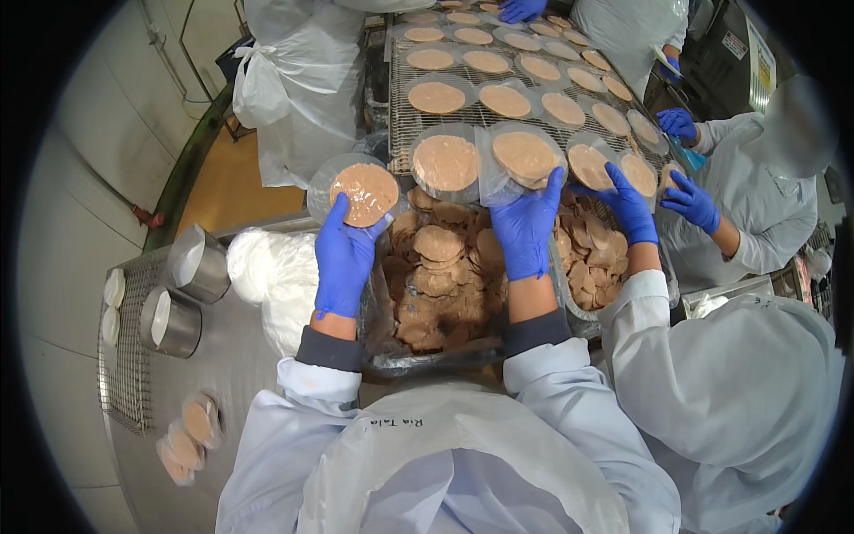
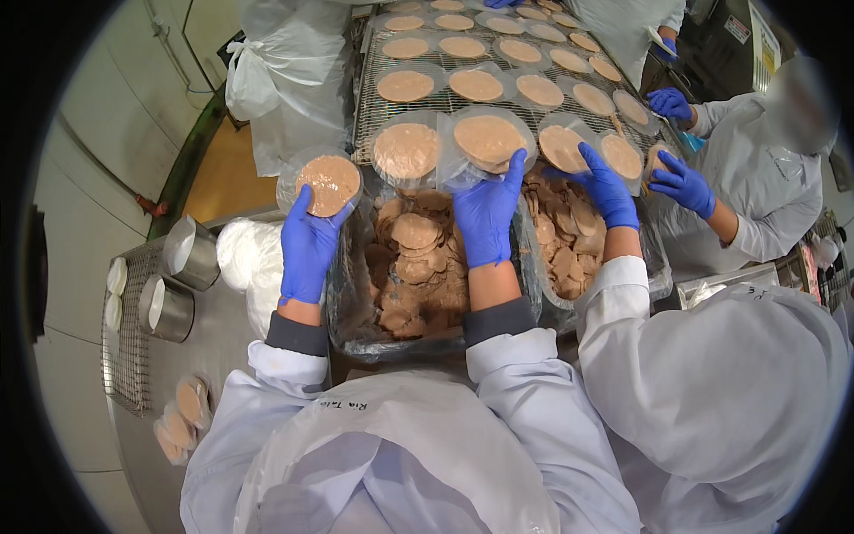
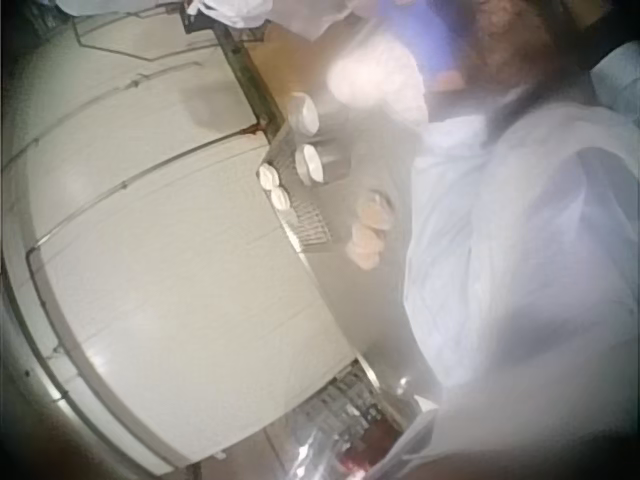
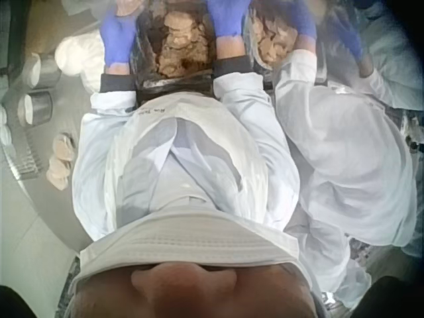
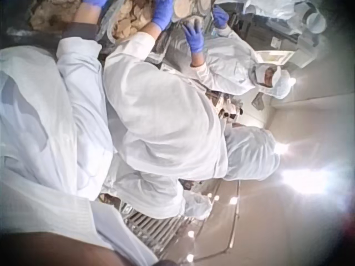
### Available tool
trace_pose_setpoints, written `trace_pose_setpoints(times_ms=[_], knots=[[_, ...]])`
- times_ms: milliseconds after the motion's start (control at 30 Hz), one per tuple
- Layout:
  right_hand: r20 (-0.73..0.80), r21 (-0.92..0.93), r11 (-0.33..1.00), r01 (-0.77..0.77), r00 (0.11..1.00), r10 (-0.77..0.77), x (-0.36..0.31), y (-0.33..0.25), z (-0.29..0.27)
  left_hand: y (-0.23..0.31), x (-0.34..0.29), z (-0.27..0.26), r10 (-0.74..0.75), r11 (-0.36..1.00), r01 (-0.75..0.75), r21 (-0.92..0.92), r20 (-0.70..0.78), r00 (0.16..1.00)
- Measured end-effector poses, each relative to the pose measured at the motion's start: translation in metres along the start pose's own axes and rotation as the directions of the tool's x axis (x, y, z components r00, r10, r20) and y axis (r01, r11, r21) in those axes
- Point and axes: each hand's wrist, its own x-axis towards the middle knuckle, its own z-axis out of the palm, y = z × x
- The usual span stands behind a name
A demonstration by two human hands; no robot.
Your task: The person repeatedly picks up round food slices from a tray and places them into circular molds on a wire rack. The person works alongside other staff in a commercial kitchen environment, maintaining a steady pace throughout the clip.
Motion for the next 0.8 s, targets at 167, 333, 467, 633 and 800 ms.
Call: trace_pose_setpoints(times_ms=[167, 333, 467, 633, 800], knots=[[-0.185, -0.069, 0.997, 0.024, 0.982, -0.037, -0.012, -0.009, -0.008, -0.007, -0.017, 0.019, -0.142, 0.99, 0.142, 0.005, -0.009, 0.99], [-0.242, -0.191, 0.982, -0.01, 0.97, -0.037, -0.042, -0.019, -0.005, 0.005, -0.035, 0.038, 0.073, 0.947, -0.128, 0.293, 0.193, 0.978], [-0.098, -0.127, 0.984, -0.122, 0.989, 0.11, -0.071, 0.005, 0.033, -0.015, -0.043, 0.057, 0.042, 0.177, -0.703, 0.689, 0.708, 0.705], [-0.086, -0.143, 0.965, -0.221, 0.974, 0.21, -0.082, 0.017, 0.06, -0.018, -0.036, 0.034, 0.18, 0.624, -0.398, 0.673, 0.371, 0.911], [-0.074, -0.574, 0.806, 0.144, 0.971, -0.226, -0.067, 0.043, 0.032, -0.049, -0.038, 0.022, -0.234, 0.957, 0.203, 0.21, 0.139, 0.962]])
